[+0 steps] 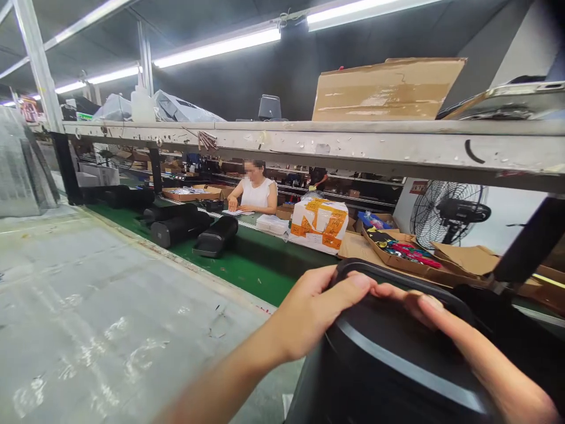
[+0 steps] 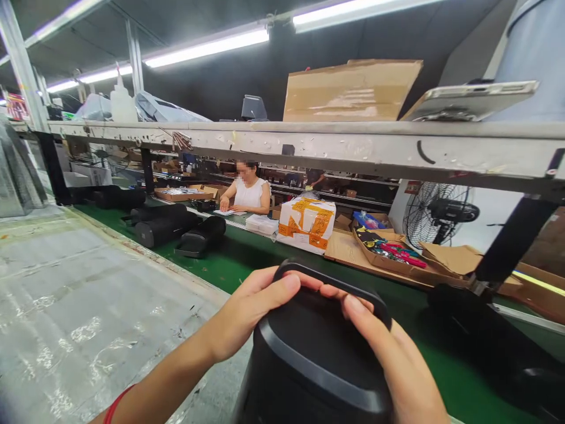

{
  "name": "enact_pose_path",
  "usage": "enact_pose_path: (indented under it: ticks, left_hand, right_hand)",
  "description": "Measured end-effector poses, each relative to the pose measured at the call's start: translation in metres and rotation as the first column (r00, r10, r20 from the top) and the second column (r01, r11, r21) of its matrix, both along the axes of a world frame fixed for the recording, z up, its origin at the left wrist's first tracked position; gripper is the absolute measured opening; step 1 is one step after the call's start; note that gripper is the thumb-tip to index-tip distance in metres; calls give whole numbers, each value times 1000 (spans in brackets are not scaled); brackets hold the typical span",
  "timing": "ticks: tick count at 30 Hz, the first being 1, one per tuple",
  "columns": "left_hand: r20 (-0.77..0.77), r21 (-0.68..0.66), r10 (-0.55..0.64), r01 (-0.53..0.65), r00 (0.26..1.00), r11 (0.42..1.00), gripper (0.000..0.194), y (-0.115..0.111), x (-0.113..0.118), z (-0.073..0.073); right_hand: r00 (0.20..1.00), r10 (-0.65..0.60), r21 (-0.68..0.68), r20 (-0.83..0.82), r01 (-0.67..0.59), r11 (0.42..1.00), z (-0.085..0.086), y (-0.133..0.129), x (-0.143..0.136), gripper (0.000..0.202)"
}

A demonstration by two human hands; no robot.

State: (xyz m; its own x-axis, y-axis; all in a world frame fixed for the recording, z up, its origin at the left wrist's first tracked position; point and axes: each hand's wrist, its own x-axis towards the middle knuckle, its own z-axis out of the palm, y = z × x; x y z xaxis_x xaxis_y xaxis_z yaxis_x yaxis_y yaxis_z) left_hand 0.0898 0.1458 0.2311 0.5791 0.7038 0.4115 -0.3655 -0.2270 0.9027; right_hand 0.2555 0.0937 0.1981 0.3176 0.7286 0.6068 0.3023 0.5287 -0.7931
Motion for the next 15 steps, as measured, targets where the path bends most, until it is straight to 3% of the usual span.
enact_pose_path:
  ticks: [2, 5, 8, 11, 13, 15]
  left_hand:
    - [-36, -27, 83, -84, 996, 996, 35, 10, -3, -1]
    - [-28, -57, 130, -131, 991, 990, 37, 26, -7, -3]
    - [64, -135, 161, -152, 985, 979, 35, 39, -8, -7]
    - [187, -213, 115, -74, 976, 974, 31, 45, -12, -10]
    - [216, -201, 79, -35, 973, 979, 33, 45, -21, -7]
    - [186, -151, 108, -81, 977, 985, 36, 43, -34, 1]
  right_hand:
    - [971, 137, -164, -193, -170, 972, 10, 5, -8, 45]
    - [930, 109, -284, -352, -217, 934, 16, 8, -25, 63]
    - [945, 107, -270, -310, -195, 943, 9, 10, -39, 67]
    - [933, 190, -244, -305, -270, 931, 1, 16, -42, 68]
    - [917, 218, -231, -333, -304, 924, -2, 24, -36, 73]
    - [902, 197, -264, -384, -312, 913, -4, 34, -23, 82]
